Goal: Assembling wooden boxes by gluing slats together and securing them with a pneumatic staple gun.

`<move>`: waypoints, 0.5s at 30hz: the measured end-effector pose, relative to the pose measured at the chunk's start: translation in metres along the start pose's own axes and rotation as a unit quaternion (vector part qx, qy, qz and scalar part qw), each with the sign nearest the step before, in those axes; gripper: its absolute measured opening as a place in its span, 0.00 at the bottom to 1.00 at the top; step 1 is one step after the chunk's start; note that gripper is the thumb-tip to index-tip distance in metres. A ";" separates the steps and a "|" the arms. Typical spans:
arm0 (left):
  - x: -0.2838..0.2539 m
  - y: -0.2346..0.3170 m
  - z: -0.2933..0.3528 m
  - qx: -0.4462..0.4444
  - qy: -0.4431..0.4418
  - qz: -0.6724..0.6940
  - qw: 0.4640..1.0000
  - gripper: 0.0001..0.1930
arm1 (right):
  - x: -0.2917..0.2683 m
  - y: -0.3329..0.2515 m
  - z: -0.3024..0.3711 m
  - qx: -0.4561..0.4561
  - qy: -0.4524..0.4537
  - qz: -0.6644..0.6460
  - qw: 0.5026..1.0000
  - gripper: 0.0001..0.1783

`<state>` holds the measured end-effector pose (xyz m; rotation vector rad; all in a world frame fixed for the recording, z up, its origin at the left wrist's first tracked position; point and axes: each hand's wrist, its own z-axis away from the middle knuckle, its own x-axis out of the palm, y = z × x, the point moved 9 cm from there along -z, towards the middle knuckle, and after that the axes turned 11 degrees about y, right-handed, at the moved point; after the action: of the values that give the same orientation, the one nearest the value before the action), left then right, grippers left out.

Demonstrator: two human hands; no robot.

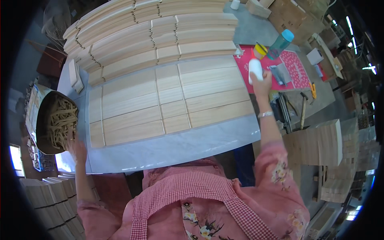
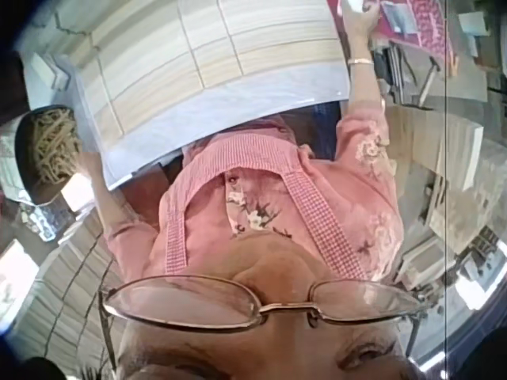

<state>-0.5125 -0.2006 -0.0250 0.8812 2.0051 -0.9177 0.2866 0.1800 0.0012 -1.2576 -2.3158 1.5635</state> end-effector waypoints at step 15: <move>-0.085 0.252 0.018 0.254 -0.102 0.264 0.925 0.38 | 0.023 -0.067 0.100 -0.390 -0.324 0.060 0.860 0.32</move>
<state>-0.2621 -0.1112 -0.0393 1.4532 1.2566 -1.1636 0.1850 0.1116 -0.0014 -1.0761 -3.6238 1.2093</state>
